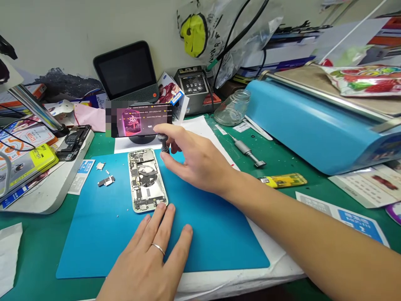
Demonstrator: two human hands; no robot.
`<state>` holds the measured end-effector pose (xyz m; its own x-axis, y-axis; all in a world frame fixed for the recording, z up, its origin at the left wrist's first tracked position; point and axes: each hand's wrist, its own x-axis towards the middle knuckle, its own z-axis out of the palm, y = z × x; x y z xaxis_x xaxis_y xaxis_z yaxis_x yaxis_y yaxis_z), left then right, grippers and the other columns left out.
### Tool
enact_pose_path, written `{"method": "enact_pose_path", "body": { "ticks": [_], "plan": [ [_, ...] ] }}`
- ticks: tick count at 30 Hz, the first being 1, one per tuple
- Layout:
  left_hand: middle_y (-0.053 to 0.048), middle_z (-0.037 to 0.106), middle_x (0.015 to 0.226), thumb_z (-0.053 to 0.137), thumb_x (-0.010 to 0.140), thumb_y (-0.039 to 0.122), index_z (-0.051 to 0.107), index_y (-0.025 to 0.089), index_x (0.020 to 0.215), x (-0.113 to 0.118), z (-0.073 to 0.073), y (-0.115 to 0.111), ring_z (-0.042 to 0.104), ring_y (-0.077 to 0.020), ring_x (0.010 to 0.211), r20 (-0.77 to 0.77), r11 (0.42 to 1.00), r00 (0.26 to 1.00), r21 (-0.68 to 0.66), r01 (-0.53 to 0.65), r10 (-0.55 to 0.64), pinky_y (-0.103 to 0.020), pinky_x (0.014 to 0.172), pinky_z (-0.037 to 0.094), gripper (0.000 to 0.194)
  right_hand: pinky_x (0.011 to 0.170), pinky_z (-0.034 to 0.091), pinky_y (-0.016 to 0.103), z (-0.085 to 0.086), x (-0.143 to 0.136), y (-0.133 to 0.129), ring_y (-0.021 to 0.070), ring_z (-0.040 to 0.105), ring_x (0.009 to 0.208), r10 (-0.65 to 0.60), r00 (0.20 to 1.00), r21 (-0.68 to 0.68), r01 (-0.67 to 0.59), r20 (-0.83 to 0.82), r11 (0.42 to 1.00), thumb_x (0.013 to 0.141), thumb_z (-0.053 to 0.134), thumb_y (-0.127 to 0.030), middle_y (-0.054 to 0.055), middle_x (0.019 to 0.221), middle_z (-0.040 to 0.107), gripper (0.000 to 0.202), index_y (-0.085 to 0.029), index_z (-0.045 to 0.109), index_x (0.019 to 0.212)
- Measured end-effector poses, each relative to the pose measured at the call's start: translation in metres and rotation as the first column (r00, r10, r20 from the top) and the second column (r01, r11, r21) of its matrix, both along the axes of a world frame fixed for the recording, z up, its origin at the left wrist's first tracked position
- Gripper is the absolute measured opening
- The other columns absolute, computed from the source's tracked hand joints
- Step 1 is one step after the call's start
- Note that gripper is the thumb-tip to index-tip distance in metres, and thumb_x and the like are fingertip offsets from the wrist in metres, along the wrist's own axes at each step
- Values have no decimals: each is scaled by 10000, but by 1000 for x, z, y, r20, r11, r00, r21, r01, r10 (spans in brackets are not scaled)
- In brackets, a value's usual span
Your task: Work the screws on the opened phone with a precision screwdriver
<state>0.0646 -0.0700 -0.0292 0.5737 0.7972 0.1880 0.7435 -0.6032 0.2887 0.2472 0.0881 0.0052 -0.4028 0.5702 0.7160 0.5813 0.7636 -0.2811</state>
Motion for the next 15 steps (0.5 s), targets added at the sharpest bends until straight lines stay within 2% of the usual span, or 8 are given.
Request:
{"method": "enact_pose_path", "body": {
  "ticks": [5, 10, 13, 15],
  "plan": [
    [-189, 440, 1645, 640, 930, 690, 560, 235, 1527, 0, -1, -3, 354, -425, 1553, -7, 1000, 1000, 12, 8, -8, -556, 1164, 468, 755, 668, 646, 320, -7, 2, 2, 204, 743, 827, 6, 998, -46, -9, -65, 999, 915, 657, -142, 35, 1146, 741, 541, -321, 548, 1414],
    [-204, 416, 1655, 674, 899, 703, 545, 225, 1542, -7, 0, -8, 324, -464, 1556, 0, 1000, 1000, -30, -7, 7, -619, 1157, 455, 812, 726, 667, 354, -14, 2, 4, 181, 729, 773, 69, 976, 26, -65, -208, 998, 873, 697, -111, 11, 1059, 727, 624, -340, 537, 1430],
    [-210, 404, 1658, 665, 911, 685, 535, 211, 1557, -16, 7, -8, 326, -475, 1551, -30, 996, 1000, -94, 0, -2, -627, 1142, 469, 812, 693, 651, 336, -1, -12, -10, 175, 714, 782, 125, 940, 44, -116, -318, 992, 891, 663, -82, 3, 1000, 683, 621, -376, 526, 1420],
    [-232, 412, 1643, 680, 907, 671, 545, 186, 1551, -22, 14, -6, 305, -487, 1553, -51, 989, 999, -145, 9, -17, -634, 1139, 469, 817, 700, 648, 340, 14, -30, -26, 174, 699, 774, 141, 876, -63, -191, -460, 980, 931, 608, -84, 1, 937, 655, 535, -368, 535, 1378]
  ]
}}
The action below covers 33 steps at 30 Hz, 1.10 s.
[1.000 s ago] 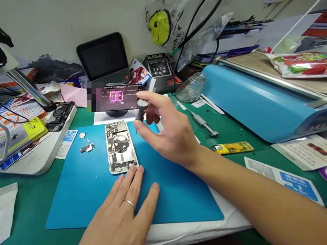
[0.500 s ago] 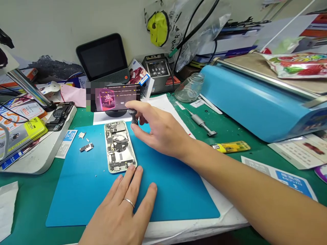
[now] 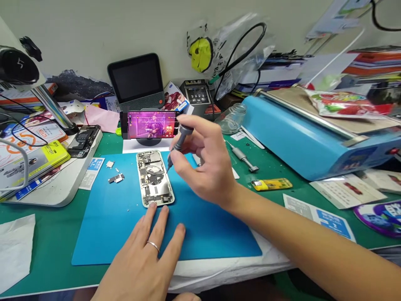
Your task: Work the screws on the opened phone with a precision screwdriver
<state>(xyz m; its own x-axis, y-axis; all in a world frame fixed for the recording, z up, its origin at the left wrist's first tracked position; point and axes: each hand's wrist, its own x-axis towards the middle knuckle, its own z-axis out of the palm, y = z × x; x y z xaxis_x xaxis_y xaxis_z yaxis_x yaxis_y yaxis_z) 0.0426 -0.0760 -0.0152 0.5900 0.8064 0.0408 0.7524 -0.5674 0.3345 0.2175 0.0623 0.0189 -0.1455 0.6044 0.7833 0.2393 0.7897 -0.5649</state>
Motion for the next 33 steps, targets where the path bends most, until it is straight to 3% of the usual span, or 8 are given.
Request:
{"method": "enact_pose_path", "body": {
  "ticks": [2, 4, 9, 13, 18, 23, 27, 33],
  "plan": [
    [-253, 419, 1629, 710, 890, 662, 553, 169, 1543, -5, 6, 1, 292, -494, 1553, -6, 999, 1000, -32, 13, -13, -645, 1146, 456, 833, 687, 644, 338, 12, -19, -14, 182, 693, 790, 31, 998, -149, -39, -61, 988, 948, 573, -96, 3, 914, 654, 473, -355, 527, 1342],
    [-262, 411, 1627, 742, 871, 650, 552, 171, 1544, -7, 11, 2, 284, -498, 1552, 7, 999, 1000, -32, 21, -21, -650, 1150, 447, 848, 685, 650, 349, 16, -33, -22, 189, 696, 784, 46, 997, -199, -58, -66, 978, 947, 580, -122, 8, 929, 658, 416, -332, 525, 1301],
    [-298, 513, 1533, 702, 865, 722, 633, 162, 1467, -4, 13, 1, 384, -530, 1486, 67, 997, 998, 76, -14, 9, -652, 1076, 517, 826, 659, 644, 334, -12, -37, -14, 181, 733, 829, 77, 995, 2, -77, -56, 997, 939, 595, -144, 44, 1157, 676, 435, -336, 520, 1321],
    [-314, 594, 1433, 761, 804, 709, 703, 142, 1380, 0, 14, 3, 483, -534, 1409, 95, 987, 995, 154, -36, 21, -610, 1018, 575, 810, 658, 661, 338, -31, -29, -11, 191, 763, 846, 91, 996, 46, -90, -1, 995, 909, 621, -110, 57, 1235, 697, 507, -345, 530, 1348],
    [-302, 642, 1377, 798, 726, 750, 738, 144, 1331, 6, 17, 5, 540, -522, 1365, 108, 982, 992, 171, -79, 62, -586, 1008, 588, 858, 663, 665, 297, -33, -30, -11, 165, 753, 821, 166, 985, 118, -171, 53, 978, 857, 649, -41, 26, 1125, 758, 665, -340, 509, 1434],
    [-278, 659, 1368, 977, 492, 624, 741, 167, 1327, 9, 18, 5, 584, -505, 1337, 90, 975, 993, 202, -97, 81, -555, 1008, 594, 980, 740, 677, 288, -36, -30, -10, 157, 760, 873, 206, 976, 83, -211, 67, 974, 857, 658, -12, 29, 1153, 760, 686, -317, 509, 1454],
    [-277, 667, 1361, 898, 573, 739, 737, 146, 1318, 5, 18, 7, 607, -500, 1316, 82, 974, 993, 207, -95, 80, -562, 980, 610, 966, 781, 680, 272, -40, -30, -8, 141, 759, 872, 221, 970, 125, -232, 99, 965, 898, 654, -40, 38, 1127, 767, 601, -259, 520, 1441],
    [-249, 669, 1383, 884, 638, 712, 689, 152, 1357, -6, 16, 11, 652, -463, 1284, 48, 966, 998, 256, 29, -43, -495, 929, 655, 932, 757, 689, 287, -38, -29, -8, 142, 758, 866, 203, 969, 139, -223, 142, 965, 934, 641, -70, 66, 1237, 733, 561, -262, 509, 1444]
  ]
}}
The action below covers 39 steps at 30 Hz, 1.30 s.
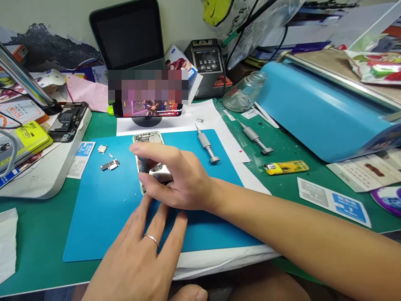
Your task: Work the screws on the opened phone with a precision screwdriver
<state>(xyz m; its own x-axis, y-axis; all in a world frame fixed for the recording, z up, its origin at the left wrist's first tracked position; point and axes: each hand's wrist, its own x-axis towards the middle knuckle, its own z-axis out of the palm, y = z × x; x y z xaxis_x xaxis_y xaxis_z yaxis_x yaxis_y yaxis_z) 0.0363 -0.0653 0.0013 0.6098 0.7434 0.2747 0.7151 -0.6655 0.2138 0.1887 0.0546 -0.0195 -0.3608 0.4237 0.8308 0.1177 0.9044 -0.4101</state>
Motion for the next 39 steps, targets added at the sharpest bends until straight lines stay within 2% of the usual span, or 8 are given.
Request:
{"method": "enact_pose_path", "body": {
  "ticks": [7, 11, 19, 22, 26, 32, 35, 39],
  "plan": [
    [-219, 685, 1374, 960, 484, 676, 717, 175, 1315, 6, -5, -6, 622, -493, 1309, 37, 995, 994, -7, -102, 102, -529, 961, 641, 999, 793, 678, 302, 12, 4, 1, 159, 748, 913, -12, 996, 78, 5, 93, 997, 981, 688, -178, 61, 1128, 765, 432, -230, 541, 1384],
    [-244, 687, 1354, 907, 592, 711, 724, 155, 1311, 6, -2, -5, 615, -493, 1313, 27, 1000, 999, 4, -30, 29, -509, 943, 649, 927, 790, 672, 299, 17, 5, 0, 143, 740, 879, -57, 992, 129, 43, 114, 991, 987, 654, -122, 38, 1082, 778, 380, -240, 560, 1336],
    [-242, 654, 1418, 787, 695, 808, 703, 177, 1359, 8, -8, -10, 592, -504, 1344, 41, 994, 994, -61, -94, 96, -592, 1006, 603, 920, 816, 672, 308, 15, 3, 1, 150, 713, 947, -29, 993, 132, 13, 114, 991, 1010, 597, -112, 105, 1137, 762, 305, -176, 547, 1304],
    [-240, 610, 1481, 816, 685, 766, 643, 200, 1434, 11, -14, -13, 523, -532, 1401, -1, 990, 993, -85, -115, 116, -661, 1048, 552, 954, 829, 675, 277, 15, 2, 1, 144, 717, 974, -31, 990, 167, 8, 138, 986, 1020, 641, -182, 113, 1098, 765, 261, -157, 551, 1264],
    [-261, 539, 1545, 899, 609, 682, 583, 208, 1495, 11, -18, -14, 448, -572, 1442, -70, 988, 992, -110, -111, 104, -710, 1063, 514, 1053, 838, 672, 278, 14, 1, -1, 141, 711, 972, -45, 992, 157, 26, 119, 987, 1002, 634, -108, 102, 1070, 762, 270, -151, 540, 1252],
    [-285, 499, 1569, 784, 792, 692, 471, 172, 1582, -2, -11, -6, 456, -541, 1451, -115, 982, 991, -184, 45, -67, -651, 1046, 552, 996, 836, 669, 294, 14, 0, -2, 146, 706, 1010, -25, 995, 155, 9, 101, 988, 1024, 553, -107, 100, 1105, 748, 256, -157, 535, 1274],
    [-255, 522, 1562, 847, 750, 675, 505, 215, 1565, 0, -2, -7, 465, -533, 1448, -159, 977, 987, -213, -16, -19, -652, 1076, 529, 997, 865, 661, 278, 14, 0, -1, 147, 707, 1013, -45, 994, 191, 26, 99, 981, 1015, 648, -187, 121, 1109, 746, 257, -133, 542, 1243],
    [-229, 506, 1585, 774, 830, 705, 524, 221, 1562, 4, 7, -11, 447, -513, 1469, -163, 976, 986, -205, -73, 40, -636, 1102, 514, 913, 852, 668, 298, 13, -1, -1, 155, 721, 1017, -77, 993, 169, 61, 90, 984, 982, 613, -84, 87, 1107, 742, 333, -174, 530, 1292]
  ]
}}
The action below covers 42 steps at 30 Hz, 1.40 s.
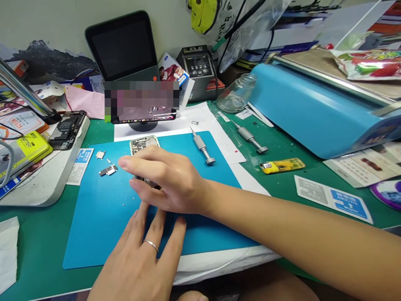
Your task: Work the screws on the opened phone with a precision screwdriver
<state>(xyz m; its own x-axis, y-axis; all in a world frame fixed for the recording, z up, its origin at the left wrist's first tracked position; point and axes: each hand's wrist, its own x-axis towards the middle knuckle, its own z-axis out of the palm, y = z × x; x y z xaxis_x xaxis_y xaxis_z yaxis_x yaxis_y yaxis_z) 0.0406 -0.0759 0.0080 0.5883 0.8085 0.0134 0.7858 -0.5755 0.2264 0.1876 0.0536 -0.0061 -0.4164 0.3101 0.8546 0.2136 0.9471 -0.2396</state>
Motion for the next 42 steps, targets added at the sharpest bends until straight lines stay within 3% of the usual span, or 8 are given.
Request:
{"method": "enact_pose_path", "body": {
  "ticks": [7, 12, 17, 20, 26, 29, 36, 42],
  "plan": [
    [-255, 576, 1510, 593, 895, 815, 564, 158, 1522, -4, -12, 5, 504, -514, 1424, 77, 991, 992, 95, 95, -103, -608, 1016, 583, 909, 768, 681, 318, 0, 0, 2, 182, 733, 936, -26, 1000, 39, 26, 8, 999, 954, 713, -184, 83, 1052, 761, 384, -202, 539, 1296],
    [-280, 570, 1501, 532, 947, 781, 514, 131, 1551, -6, -18, 6, 557, -520, 1368, 51, 990, 991, 83, 118, -122, -656, 1007, 568, 887, 799, 682, 310, 2, 0, -1, 170, 737, 983, -31, 999, 50, 29, 27, 998, 951, 568, -59, 90, 1091, 752, 374, -195, 543, 1299],
    [-277, 541, 1532, 522, 955, 771, 465, 126, 1584, -5, -19, 6, 513, -528, 1406, 59, 991, 990, 63, 121, -124, -657, 1015, 564, 903, 815, 688, 312, 1, -1, -1, 173, 738, 1002, -12, 999, 71, 10, 33, 997, 980, 663, -162, 112, 1116, 752, 306, -177, 550, 1264],
    [-261, 536, 1544, 506, 967, 768, 497, 139, 1567, -6, -19, 6, 500, -526, 1419, 74, 990, 989, 71, 121, -126, -648, 1017, 569, 869, 841, 681, 299, 0, -1, 0, 166, 734, 1025, -27, 999, 68, 26, 20, 997, 957, 606, -59, 120, 1114, 754, 318, -155, 552, 1255],
    [-255, 535, 1549, 652, 887, 738, 485, 180, 1583, -7, -20, 4, 472, -533, 1441, 68, 994, 992, 34, 109, -111, -644, 1025, 565, 907, 834, 686, 322, 1, -1, 1, 186, 740, 1032, -21, 999, 66, 19, 32, 998, 971, 674, -161, 129, 1124, 756, 336, -163, 540, 1279],
    [-256, 496, 1584, 715, 853, 708, 491, 180, 1577, -7, -21, 4, 430, -541, 1468, 62, 997, 995, 22, 75, -77, -660, 1055, 540, 923, 841, 682, 319, 2, -1, 1, 187, 742, 1019, -47, 998, 63, 45, 31, 997, 952, 650, -95, 127, 1099, 760, 354, -155, 541, 1284],
    [-237, 516, 1574, 808, 810, 639, 507, 216, 1571, -3, -8, 1, 461, -530, 1453, 38, 999, 999, 34, 29, -30, -647, 1072, 536, 921, 818, 689, 340, 2, -1, 1, 202, 744, 1024, -35, 998, 64, 32, 44, 997, 952, 688, -155, 118, 1117, 758, 407, -180, 530, 1326],
    [-226, 555, 1542, 826, 799, 656, 560, 238, 1533, 0, 3, 1, 495, -521, 1431, 20, 1000, 1000, 7, 15, -15, -659, 1059, 544, 885, 849, 681, 348, 2, -1, 1, 201, 738, 1042, -41, 998, 49, 39, 39, 998, 939, 591, -64, 139, 1149, 754, 395, -153, 525, 1318]
  ]
}}
